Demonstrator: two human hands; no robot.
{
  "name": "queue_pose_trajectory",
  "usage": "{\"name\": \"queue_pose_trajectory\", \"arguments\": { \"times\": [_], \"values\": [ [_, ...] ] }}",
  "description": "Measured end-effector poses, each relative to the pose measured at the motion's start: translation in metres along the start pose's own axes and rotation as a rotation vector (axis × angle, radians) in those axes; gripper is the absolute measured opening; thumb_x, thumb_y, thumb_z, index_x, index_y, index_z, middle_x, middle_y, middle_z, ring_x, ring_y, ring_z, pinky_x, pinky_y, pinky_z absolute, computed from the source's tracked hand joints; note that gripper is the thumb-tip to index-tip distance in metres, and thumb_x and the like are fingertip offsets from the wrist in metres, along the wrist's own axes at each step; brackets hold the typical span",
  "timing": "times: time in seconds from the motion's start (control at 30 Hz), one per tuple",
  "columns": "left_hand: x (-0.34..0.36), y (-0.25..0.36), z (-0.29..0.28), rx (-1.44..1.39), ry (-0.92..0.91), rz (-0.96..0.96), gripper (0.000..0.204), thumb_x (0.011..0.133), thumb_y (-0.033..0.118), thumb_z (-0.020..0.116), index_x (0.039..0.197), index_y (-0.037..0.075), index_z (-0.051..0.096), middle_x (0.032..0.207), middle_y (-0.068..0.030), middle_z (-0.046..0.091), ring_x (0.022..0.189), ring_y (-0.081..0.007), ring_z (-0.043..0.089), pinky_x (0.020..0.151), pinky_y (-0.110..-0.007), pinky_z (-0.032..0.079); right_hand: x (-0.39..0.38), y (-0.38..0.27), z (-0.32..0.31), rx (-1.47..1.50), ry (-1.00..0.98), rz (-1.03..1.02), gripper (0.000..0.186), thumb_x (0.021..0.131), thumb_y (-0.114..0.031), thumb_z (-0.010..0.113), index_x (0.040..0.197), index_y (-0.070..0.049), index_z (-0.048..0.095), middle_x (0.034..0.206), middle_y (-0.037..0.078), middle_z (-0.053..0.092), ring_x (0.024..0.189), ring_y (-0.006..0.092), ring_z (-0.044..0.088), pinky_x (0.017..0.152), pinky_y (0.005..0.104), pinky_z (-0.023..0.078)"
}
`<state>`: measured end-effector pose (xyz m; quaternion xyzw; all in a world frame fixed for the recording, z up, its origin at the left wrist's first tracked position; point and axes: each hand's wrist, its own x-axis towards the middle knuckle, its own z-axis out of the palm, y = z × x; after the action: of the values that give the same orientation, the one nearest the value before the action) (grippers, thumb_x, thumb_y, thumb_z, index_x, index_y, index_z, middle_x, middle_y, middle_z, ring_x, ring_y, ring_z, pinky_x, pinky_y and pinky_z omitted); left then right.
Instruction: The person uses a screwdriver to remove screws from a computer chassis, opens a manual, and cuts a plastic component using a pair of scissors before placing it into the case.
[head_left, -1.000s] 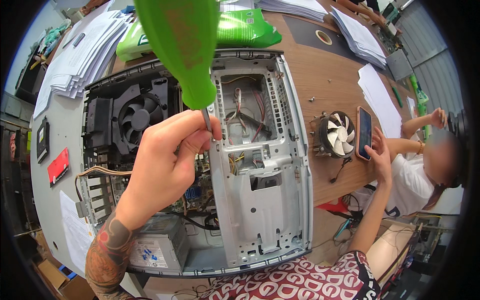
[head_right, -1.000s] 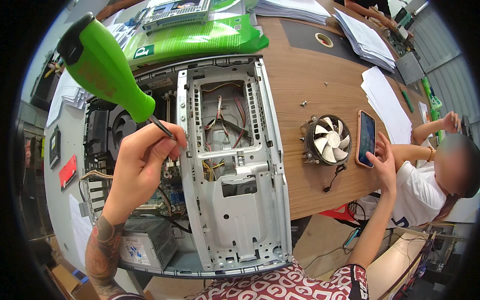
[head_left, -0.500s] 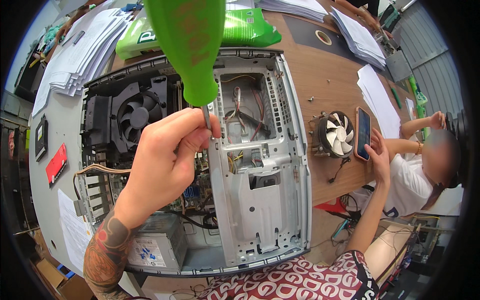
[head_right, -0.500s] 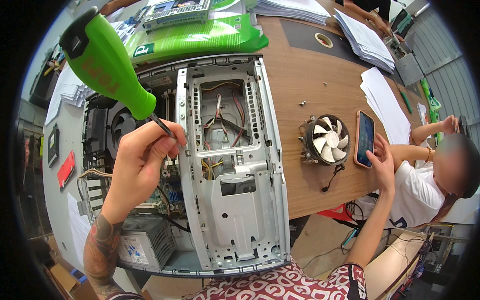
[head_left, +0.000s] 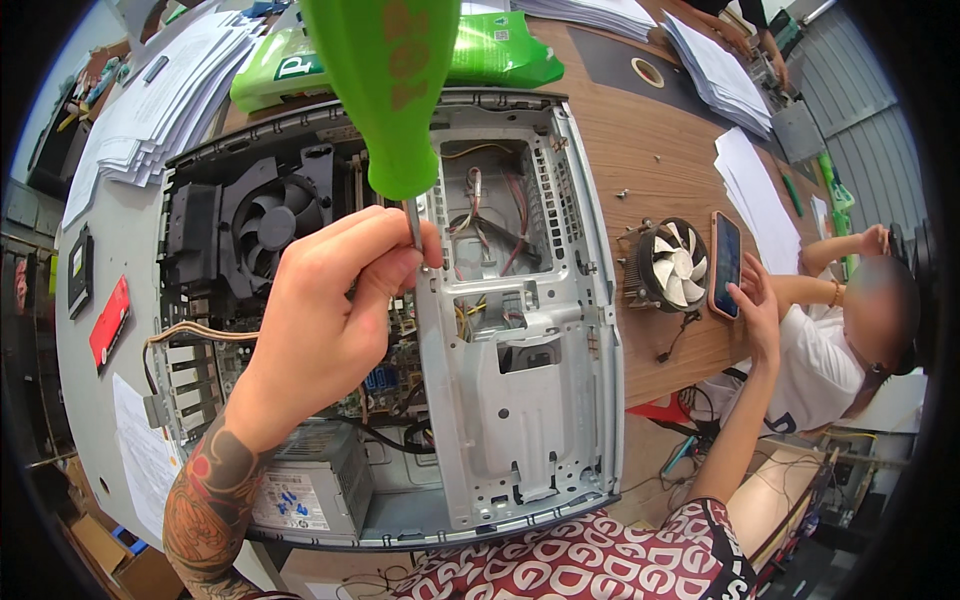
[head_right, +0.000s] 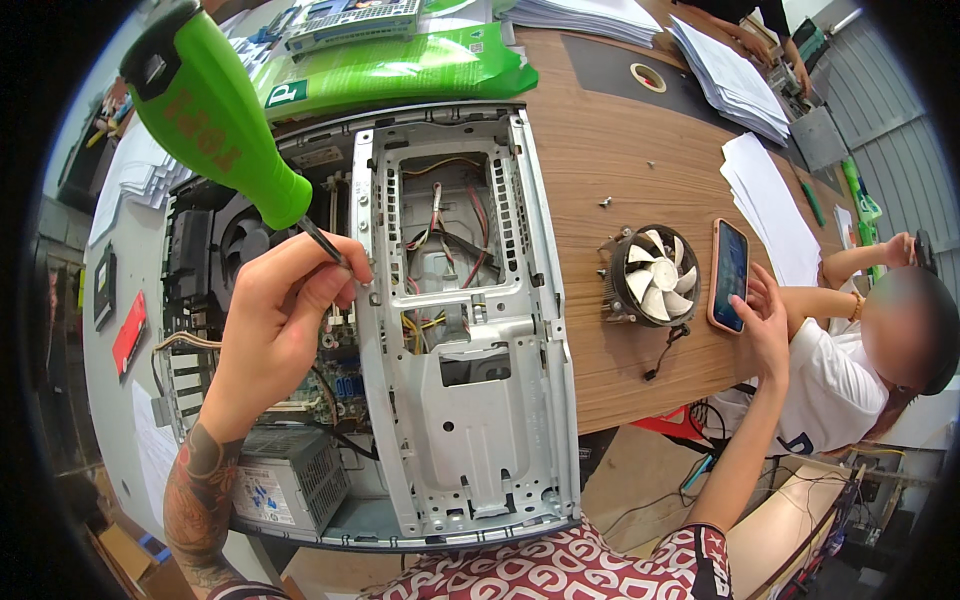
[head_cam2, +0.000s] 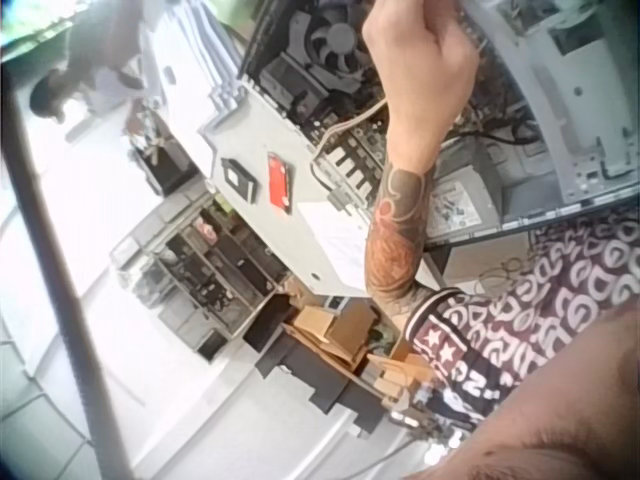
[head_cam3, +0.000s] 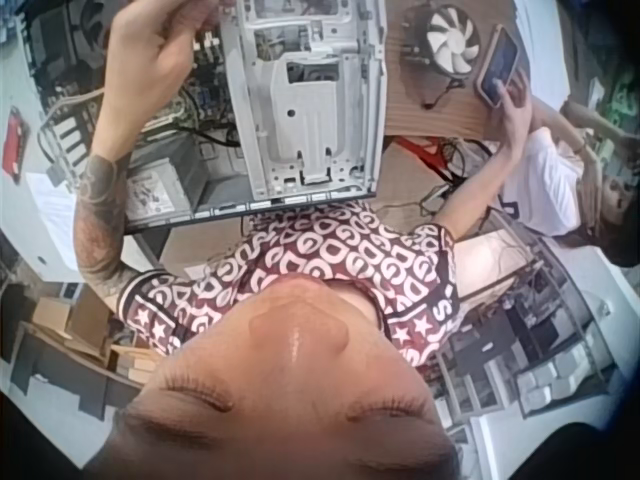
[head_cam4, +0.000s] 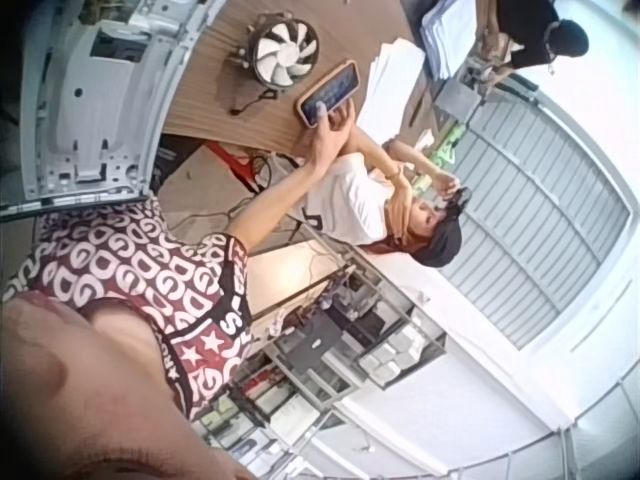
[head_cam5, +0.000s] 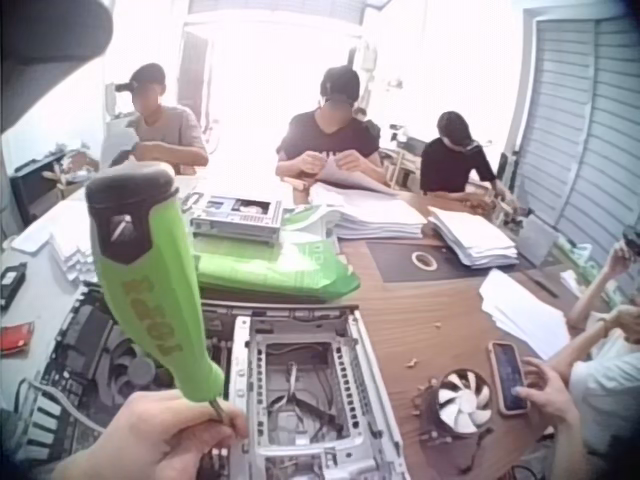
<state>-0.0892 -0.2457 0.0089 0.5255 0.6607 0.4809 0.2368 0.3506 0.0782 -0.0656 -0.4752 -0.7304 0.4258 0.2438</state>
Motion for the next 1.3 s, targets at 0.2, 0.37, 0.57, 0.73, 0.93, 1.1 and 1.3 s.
{"name": "queue_pose_trajectory", "arguments": {
  "times": [0.2, 0.37, 0.57, 0.73, 0.93, 1.1, 1.3],
  "values": [
    [-0.001, 0.000, -0.001, 0.032, -0.002, 0.017, 0.012, 0.097, 0.001, 0.051, 0.093, -0.003, 0.061, 0.081, -0.0026, 0.058, 0.071, -0.0089, 0.052, 0.062, -0.023, 0.042, 0.001, -0.012, 0.003, 0.032, 0.085, 0.092, 0.067, 0.087, -0.019, 0.073, 0.144, -0.004, 0.041, 0.124, 0.012, 0.053, 0.103, 0.0148, 0.056, 0.089, 0.0275, 0.046],
    [-0.001, -0.001, 0.000, 0.000, 0.001, -0.005, 0.013, 0.098, 0.002, 0.050, 0.093, -0.004, 0.061, 0.083, -0.0029, 0.059, 0.072, -0.0090, 0.052, 0.062, -0.023, 0.042, 0.008, -0.014, 0.007, -0.019, 0.096, 0.079, 0.067, 0.087, -0.020, 0.074, 0.144, -0.004, 0.041, 0.116, 0.010, 0.053, 0.099, 0.0135, 0.055, 0.086, 0.0260, 0.045],
    [0.000, 0.000, 0.002, -0.040, 0.043, 0.025, 0.009, 0.087, -0.010, 0.050, 0.089, -0.005, 0.058, 0.077, -0.0097, 0.057, 0.063, -0.0174, 0.051, 0.060, -0.029, 0.045, 0.012, -0.003, 0.004, -0.020, 0.078, 0.061, 0.066, 0.087, -0.016, 0.073, 0.144, -0.005, 0.042, 0.112, 0.007, 0.053, 0.093, 0.0112, 0.054, 0.084, 0.0242, 0.045],
    [-0.001, 0.001, -0.002, 0.012, 0.005, 0.011, 0.009, 0.092, -0.004, 0.050, 0.092, -0.004, 0.059, 0.080, -0.0063, 0.058, 0.068, -0.0132, 0.052, 0.062, -0.026, 0.044, 0.008, 0.000, -0.002, 0.019, 0.086, 0.027, 0.063, 0.086, -0.010, 0.068, 0.144, -0.007, 0.043, 0.116, 0.007, 0.052, 0.092, 0.0104, 0.054, 0.082, 0.0236, 0.046],
    [-0.001, 0.003, -0.002, 0.030, -0.009, -0.035, 0.012, 0.097, 0.001, 0.050, 0.094, -0.004, 0.061, 0.081, -0.0027, 0.058, 0.073, -0.0094, 0.053, 0.065, -0.023, 0.044, 0.010, -0.013, 0.006, 0.008, 0.093, 0.101, 0.060, 0.088, -0.015, 0.065, 0.144, -0.009, 0.044, 0.114, 0.009, 0.055, 0.092, 0.0113, 0.055, 0.082, 0.0258, 0.046],
    [-0.001, 0.003, 0.000, 0.033, -0.007, -0.018, 0.012, 0.096, 0.000, 0.050, 0.094, -0.004, 0.061, 0.081, -0.0026, 0.058, 0.072, -0.0096, 0.053, 0.065, -0.023, 0.044, 0.020, 0.007, -0.006, -0.217, 0.133, 0.064, 0.054, 0.088, -0.022, 0.070, 0.138, -0.010, 0.053, 0.109, 0.006, 0.059, 0.095, 0.0100, 0.056, 0.076, 0.0253, 0.046],
    [-0.002, 0.006, 0.001, 0.022, -0.008, -0.040, 0.012, 0.097, 0.001, 0.050, 0.095, -0.004, 0.061, 0.083, -0.0025, 0.058, 0.073, -0.0096, 0.053, 0.067, -0.024, 0.044, 0.000, 0.042, -0.059, 0.417, 0.324, 0.200, 0.046, 0.092, -0.030, 0.068, 0.128, -0.004, 0.058, 0.104, 0.004, 0.062, 0.090, 0.0093, 0.058, 0.072, 0.0231, 0.046]
  ]
}}
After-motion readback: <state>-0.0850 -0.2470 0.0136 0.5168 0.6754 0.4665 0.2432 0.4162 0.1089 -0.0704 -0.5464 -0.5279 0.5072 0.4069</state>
